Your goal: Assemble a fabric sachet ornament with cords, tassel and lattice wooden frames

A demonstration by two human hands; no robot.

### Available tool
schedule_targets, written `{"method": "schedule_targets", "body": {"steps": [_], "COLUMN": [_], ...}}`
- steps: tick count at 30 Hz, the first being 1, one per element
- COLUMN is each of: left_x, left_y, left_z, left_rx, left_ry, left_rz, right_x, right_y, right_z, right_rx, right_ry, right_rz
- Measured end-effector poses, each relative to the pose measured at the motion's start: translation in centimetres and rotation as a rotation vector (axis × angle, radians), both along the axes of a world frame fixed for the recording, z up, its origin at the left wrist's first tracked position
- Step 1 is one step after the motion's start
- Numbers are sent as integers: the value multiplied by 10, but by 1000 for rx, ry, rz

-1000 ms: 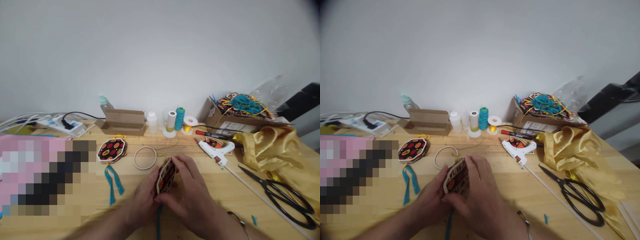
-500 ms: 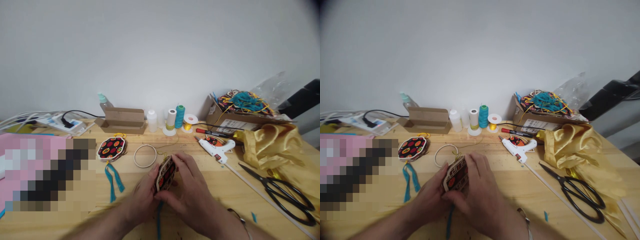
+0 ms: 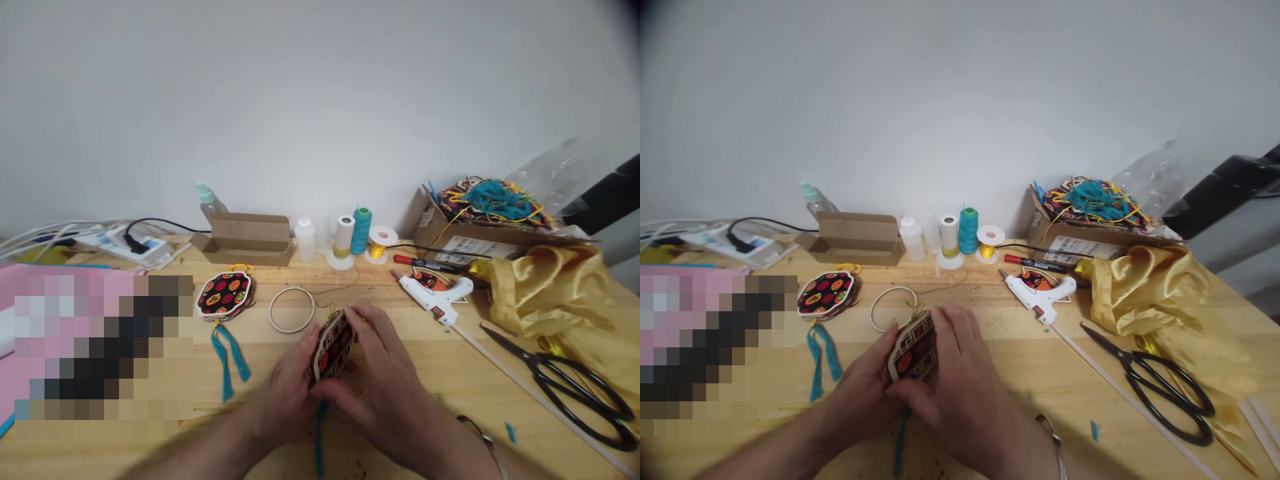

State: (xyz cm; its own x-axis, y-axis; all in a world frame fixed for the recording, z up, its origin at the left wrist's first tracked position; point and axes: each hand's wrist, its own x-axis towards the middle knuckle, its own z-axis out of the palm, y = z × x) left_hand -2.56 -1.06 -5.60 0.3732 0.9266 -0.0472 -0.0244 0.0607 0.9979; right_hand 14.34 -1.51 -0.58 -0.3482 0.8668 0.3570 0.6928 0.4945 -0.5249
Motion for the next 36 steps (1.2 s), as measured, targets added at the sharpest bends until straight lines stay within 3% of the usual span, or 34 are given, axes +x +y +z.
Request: {"method": "schedule_targets", "body": {"steps": [5, 12, 19, 28, 33, 36], "left_x": [-1, 3, -1, 4, 0, 2], "left_y": [1, 2, 2, 5, 6, 7], "left_z": [7, 15, 7, 21, 14, 19], "left_rx": [128, 167, 204, 393, 363, 249], "left_ry": [168, 217, 261, 432, 366, 262], "left_rz": [79, 45, 39, -2, -50, -62], "right_x": [1, 1, 1, 1, 0, 0], "right_y": [0, 2, 1, 0, 1, 0], "right_z": [-1, 0, 1, 1, 0, 0], "right_rx": [10, 9, 7, -13, 9, 33], "right_ry": [-9, -21, -19, -26, -23, -16], "right_rz": [6, 10, 15, 12, 10, 9]}}
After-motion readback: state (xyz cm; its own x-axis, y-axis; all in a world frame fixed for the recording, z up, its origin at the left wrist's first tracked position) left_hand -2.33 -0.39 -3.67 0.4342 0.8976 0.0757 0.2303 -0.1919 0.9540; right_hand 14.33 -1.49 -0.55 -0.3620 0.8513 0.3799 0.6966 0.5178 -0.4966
